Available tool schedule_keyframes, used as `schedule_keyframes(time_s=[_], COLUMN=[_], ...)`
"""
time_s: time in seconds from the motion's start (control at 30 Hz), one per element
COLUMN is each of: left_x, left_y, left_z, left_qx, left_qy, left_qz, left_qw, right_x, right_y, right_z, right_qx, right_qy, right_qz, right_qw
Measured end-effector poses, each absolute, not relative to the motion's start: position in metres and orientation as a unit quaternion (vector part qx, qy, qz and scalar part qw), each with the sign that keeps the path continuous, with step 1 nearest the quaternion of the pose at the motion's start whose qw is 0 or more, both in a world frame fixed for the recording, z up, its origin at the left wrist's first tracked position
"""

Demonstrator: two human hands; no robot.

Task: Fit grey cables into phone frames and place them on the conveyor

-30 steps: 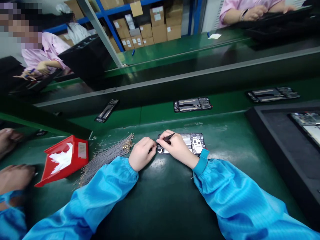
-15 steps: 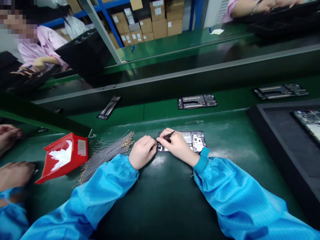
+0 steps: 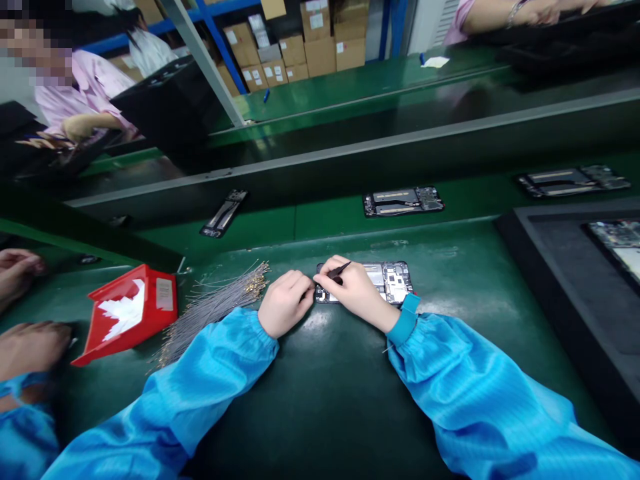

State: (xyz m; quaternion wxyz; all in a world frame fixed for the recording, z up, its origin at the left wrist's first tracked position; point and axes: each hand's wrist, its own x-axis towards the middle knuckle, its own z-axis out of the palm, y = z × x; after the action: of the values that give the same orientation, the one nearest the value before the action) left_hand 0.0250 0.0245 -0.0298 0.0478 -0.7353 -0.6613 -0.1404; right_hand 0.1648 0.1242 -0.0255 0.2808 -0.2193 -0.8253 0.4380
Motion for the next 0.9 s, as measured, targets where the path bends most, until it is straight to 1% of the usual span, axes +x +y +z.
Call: schedule_keyframes(time_s=[0.3, 0.53, 0.67, 0.8, 0.9], left_x=[0.025, 0.026, 0.026, 0.012, -0.001], left_y=[0.025, 0.025, 0.025, 0.025, 0.025], left_z=[-0.03, -0.029, -0.027, -0.022, -0.015], left_qx=[-0.739, -0.74, -0.74, -0.73, -0.751], left_qy=[-0.657, -0.658, -0.658, -0.665, -0.646], left_qz=[-0.136, -0.126, -0.134, -0.156, -0.131], left_qw=[0.062, 0.056, 0.033, -0.013, -0.041], right_x=[0.165, 0.168, 0.166, 0.17, 0.19], right_y=[0.123, 0.117, 0.115, 0.116, 0.128], right_z=[-0.026, -0.025, -0.026, -0.023, -0.021], right_qx=[-0.211, -0.164, -0.14, -0.138, -0.219], right_qy=[-0.832, -0.869, -0.886, -0.87, -0.846], right_qz=[0.431, 0.38, 0.348, 0.36, 0.319], right_qw=[0.279, 0.272, 0.273, 0.307, 0.367])
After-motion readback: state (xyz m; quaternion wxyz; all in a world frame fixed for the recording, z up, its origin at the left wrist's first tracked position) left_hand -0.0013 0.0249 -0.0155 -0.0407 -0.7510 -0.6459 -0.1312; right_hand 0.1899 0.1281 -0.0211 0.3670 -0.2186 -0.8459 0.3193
